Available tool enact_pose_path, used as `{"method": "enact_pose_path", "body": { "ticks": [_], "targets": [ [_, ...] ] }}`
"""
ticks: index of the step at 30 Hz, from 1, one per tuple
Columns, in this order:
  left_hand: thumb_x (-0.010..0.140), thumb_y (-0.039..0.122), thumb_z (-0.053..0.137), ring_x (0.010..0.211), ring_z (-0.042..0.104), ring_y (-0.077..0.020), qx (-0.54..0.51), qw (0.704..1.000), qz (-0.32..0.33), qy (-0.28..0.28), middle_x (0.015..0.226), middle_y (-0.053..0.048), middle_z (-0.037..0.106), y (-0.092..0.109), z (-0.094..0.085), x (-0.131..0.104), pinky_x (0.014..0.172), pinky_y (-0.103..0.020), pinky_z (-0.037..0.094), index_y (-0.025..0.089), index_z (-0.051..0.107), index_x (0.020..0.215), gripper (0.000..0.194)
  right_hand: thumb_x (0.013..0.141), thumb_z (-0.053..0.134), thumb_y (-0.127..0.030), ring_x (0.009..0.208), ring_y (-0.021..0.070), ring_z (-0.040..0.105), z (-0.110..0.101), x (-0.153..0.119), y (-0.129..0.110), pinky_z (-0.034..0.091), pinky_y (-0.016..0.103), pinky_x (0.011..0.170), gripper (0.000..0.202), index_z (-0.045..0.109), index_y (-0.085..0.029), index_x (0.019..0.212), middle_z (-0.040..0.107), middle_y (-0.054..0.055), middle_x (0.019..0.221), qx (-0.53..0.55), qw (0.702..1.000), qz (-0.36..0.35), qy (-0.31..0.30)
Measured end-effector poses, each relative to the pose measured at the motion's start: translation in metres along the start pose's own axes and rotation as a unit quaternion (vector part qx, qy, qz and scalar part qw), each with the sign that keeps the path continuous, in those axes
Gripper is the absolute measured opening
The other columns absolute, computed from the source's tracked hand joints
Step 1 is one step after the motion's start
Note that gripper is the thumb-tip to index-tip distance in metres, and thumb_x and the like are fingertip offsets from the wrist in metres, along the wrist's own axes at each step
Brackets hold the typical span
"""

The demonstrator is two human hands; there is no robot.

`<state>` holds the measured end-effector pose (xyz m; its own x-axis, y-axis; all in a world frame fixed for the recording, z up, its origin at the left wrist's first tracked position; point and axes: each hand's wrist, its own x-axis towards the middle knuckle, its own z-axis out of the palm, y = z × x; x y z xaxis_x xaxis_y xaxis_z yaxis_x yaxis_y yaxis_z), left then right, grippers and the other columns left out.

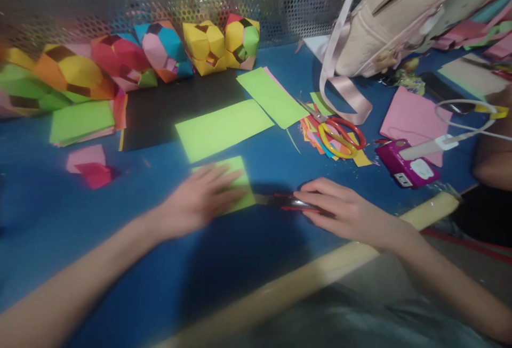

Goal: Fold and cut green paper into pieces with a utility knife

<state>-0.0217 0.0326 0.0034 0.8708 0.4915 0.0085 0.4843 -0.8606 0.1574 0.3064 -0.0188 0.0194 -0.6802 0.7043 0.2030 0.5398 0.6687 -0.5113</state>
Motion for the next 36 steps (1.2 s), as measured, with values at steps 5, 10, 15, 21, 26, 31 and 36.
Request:
{"method": "enact_pose_path", "body": {
  "ticks": [5,10,15,21,26,31,36],
  "targets": [
    [0.102,0.028,0.035,0.144,0.029,-0.0287,0.019,0.999,0.027,0.012,0.153,-0.004,0.04,-0.002,0.001,-0.002,0.115,-0.049,0.027,0.029,0.05,0.139,0.039,0.098,0.046,-0.018,0.094,0.0201,0.062,0.001,-0.003,-0.006,0.055,0.034,0.079,0.027,0.06,-0.012,0.12,0.061,0.014,0.104,-0.016,1.0,0.025,-0.004],
    [0.102,0.028,0.035,0.141,0.035,-0.0312,0.027,0.999,0.032,0.021,0.151,-0.007,0.044,-0.003,0.002,-0.002,0.111,-0.051,0.033,0.027,0.053,0.136,0.039,0.098,0.046,-0.019,0.094,0.0205,0.061,0.004,-0.007,-0.007,0.055,0.034,0.079,0.028,0.06,-0.011,0.121,0.061,0.014,0.103,-0.014,0.999,0.034,-0.007],
    [0.102,0.027,0.037,0.139,0.037,-0.0323,0.038,0.997,0.047,0.041,0.149,-0.008,0.046,-0.003,0.005,-0.001,0.109,-0.051,0.035,0.025,0.055,0.135,0.037,0.097,0.047,-0.018,0.094,0.0206,0.06,0.009,-0.01,-0.011,0.055,0.035,0.079,0.028,0.06,-0.01,0.121,0.06,0.014,0.103,-0.028,0.999,0.042,0.01],
    [0.101,0.027,0.038,0.137,0.04,-0.0322,0.04,0.998,0.037,0.041,0.148,-0.007,0.047,-0.003,0.006,0.0,0.107,-0.051,0.039,0.026,0.055,0.134,0.037,0.097,0.047,-0.017,0.092,0.0209,0.06,0.012,-0.01,-0.015,0.055,0.035,0.077,0.027,0.061,-0.009,0.118,0.061,0.014,0.1,-0.042,0.998,0.042,0.012],
    [0.101,0.028,0.04,0.135,0.043,-0.0327,0.039,0.998,0.029,0.038,0.147,-0.008,0.048,-0.003,0.006,0.0,0.105,-0.051,0.041,0.027,0.056,0.133,0.036,0.097,0.047,-0.016,0.09,0.0214,0.06,0.013,-0.009,-0.018,0.055,0.035,0.075,0.027,0.062,-0.007,0.117,0.062,0.014,0.098,-0.044,0.998,0.033,0.02],
    [0.101,0.028,0.039,0.133,0.046,-0.0329,0.034,0.998,0.024,0.043,0.146,-0.007,0.05,-0.001,0.005,0.0,0.104,-0.053,0.042,0.027,0.057,0.132,0.036,0.097,0.047,-0.017,0.091,0.022,0.06,0.013,-0.008,-0.022,0.056,0.036,0.076,0.028,0.063,-0.007,0.117,0.062,0.015,0.097,-0.034,0.998,0.047,0.019],
    [0.101,0.029,0.038,0.131,0.048,-0.0322,0.023,0.999,0.014,0.043,0.145,-0.007,0.051,0.0,0.005,0.001,0.103,-0.053,0.044,0.028,0.058,0.131,0.036,0.097,0.046,-0.018,0.091,0.0218,0.061,0.014,-0.009,-0.025,0.056,0.035,0.075,0.029,0.063,-0.007,0.117,0.062,0.015,0.098,-0.028,0.998,0.052,0.013]
  ]
}}
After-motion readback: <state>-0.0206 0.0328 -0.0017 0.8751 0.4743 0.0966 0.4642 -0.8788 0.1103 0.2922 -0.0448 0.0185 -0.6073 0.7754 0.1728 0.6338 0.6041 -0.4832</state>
